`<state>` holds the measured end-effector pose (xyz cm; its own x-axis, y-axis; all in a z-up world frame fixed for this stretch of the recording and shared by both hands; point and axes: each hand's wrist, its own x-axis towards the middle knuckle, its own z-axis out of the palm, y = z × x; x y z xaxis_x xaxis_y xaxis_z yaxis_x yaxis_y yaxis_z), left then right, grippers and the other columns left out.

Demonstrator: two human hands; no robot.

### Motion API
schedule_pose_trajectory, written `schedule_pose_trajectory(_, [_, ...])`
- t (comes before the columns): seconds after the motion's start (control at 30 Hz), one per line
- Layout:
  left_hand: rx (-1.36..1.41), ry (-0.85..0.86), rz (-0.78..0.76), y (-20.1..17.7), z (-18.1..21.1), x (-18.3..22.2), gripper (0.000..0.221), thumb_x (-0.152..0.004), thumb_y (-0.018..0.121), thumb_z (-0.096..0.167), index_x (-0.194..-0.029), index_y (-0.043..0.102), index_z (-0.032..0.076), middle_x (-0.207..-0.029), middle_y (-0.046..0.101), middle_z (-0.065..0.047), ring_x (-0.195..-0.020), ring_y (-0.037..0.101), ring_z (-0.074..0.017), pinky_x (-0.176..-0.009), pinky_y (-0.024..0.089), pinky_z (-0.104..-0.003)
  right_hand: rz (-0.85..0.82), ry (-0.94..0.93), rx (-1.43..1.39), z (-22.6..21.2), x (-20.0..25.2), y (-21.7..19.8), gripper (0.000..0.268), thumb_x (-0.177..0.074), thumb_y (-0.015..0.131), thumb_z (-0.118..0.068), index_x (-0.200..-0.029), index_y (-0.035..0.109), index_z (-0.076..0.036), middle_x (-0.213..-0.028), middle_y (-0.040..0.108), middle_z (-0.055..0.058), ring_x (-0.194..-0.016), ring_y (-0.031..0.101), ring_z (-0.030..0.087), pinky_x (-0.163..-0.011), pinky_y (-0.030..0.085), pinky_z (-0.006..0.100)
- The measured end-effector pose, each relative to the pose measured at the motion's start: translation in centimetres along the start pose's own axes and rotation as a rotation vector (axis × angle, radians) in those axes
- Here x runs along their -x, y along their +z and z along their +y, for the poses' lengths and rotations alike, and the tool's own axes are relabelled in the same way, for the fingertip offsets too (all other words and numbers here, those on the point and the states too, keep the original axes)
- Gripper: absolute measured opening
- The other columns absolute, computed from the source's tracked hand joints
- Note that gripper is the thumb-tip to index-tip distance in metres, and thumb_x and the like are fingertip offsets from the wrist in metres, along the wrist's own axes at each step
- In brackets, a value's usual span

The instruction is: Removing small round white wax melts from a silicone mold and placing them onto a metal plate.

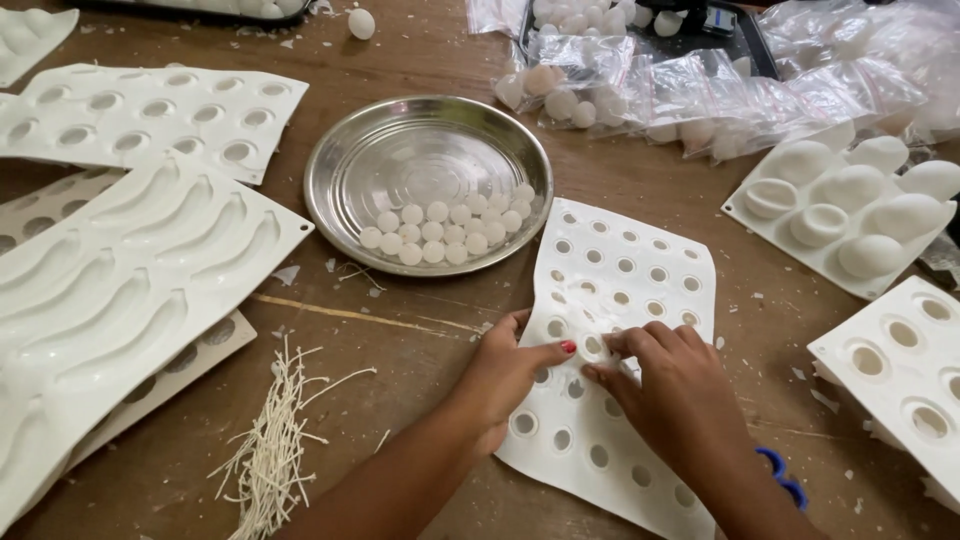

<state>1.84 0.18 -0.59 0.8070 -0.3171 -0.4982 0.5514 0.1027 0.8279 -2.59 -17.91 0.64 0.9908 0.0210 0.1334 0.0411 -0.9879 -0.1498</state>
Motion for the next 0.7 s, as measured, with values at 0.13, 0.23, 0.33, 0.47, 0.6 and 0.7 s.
schedule_pose_trajectory(0.13, [0.221, -0.157, -0.007, 1.1, 1.1, 1.0, 0.069, -0.081, 0.077, 0.020, -0.137, 0.040, 0.005, -0.112, 0.069, -0.019, -0.100, 0.073, -0.0260, -0.086, 0.062, -0.039, 0.040, -0.017, -0.031, 0.7, 0.4, -0.2, 0.046, -0.077, 0.077, -0.048, -0.109, 0.077, -0.015, -0.100, 0.074, 0.003, -0.095, 0.064, 0.024, -0.085, 0.051, 0.042])
schedule_pose_trajectory(0.23, [0.185, -0.127, -0.141, 1.2, 0.0, -0.3, 0.062, -0.081, 0.078, 0.030, -0.128, 0.060, -0.006, -0.110, 0.073, -0.021, -0.096, 0.075, -0.0248, -0.082, 0.063, -0.036, 0.088, -0.039, -0.035, 1.1, 0.6, -0.3, 0.045, -0.078, 0.077, -0.047, -0.107, 0.076, -0.013, -0.100, 0.073, 0.004, -0.095, 0.063, 0.025, -0.086, 0.051, 0.043])
schedule_pose_trajectory(0.33, [0.025, -0.095, -0.113, 0.9, -0.4, -1.2, 0.057, -0.084, 0.076, 0.034, -0.126, 0.063, -0.002, -0.111, 0.075, -0.019, -0.094, 0.075, -0.0218, -0.080, 0.062, -0.032, 0.108, -0.047, -0.033, 1.1, 0.5, -0.7, 0.044, -0.079, 0.077, -0.046, -0.107, 0.076, -0.013, -0.101, 0.073, 0.005, -0.097, 0.063, 0.026, -0.087, 0.051, 0.042])
schedule_pose_trajectory(0.47, [0.017, -0.046, -0.192, -1.0, -0.7, -2.2, 0.056, -0.091, 0.065, 0.040, -0.123, 0.067, -0.005, -0.107, 0.076, -0.021, -0.091, 0.074, -0.0251, -0.082, 0.060, -0.037, 0.016, -0.077, -0.040, 0.9, 0.4, -0.8, 0.054, -0.078, 0.079, -0.047, -0.121, 0.074, -0.015, -0.110, 0.073, 0.006, -0.101, 0.063, 0.028, -0.089, 0.048, 0.046])
schedule_pose_trajectory(0.6, [-0.236, -0.082, -0.098, -1.6, 0.2, -2.3, 0.054, -0.100, 0.056, 0.045, -0.130, 0.061, 0.001, -0.117, 0.072, -0.017, -0.106, 0.069, -0.0199, -0.095, 0.052, -0.036, -0.066, -0.207, -0.033, -0.3, 2.0, -1.6, 0.048, -0.083, 0.070, -0.047, -0.125, 0.074, -0.023, -0.115, 0.075, 0.001, -0.106, 0.063, 0.028, -0.091, 0.049, 0.044])
schedule_pose_trajectory(0.7, [-0.344, 0.053, -0.075, -1.2, 0.4, -1.8, 0.051, -0.093, 0.060, 0.037, -0.130, 0.061, 0.002, -0.117, 0.076, -0.017, -0.102, 0.073, -0.0226, -0.090, 0.056, -0.038, -0.091, -0.194, 0.010, 1.3, 1.8, -1.5, 0.038, -0.087, 0.061, -0.047, -0.120, 0.074, -0.034, -0.113, 0.078, -0.007, -0.105, 0.066, 0.019, -0.087, 0.050, 0.038])
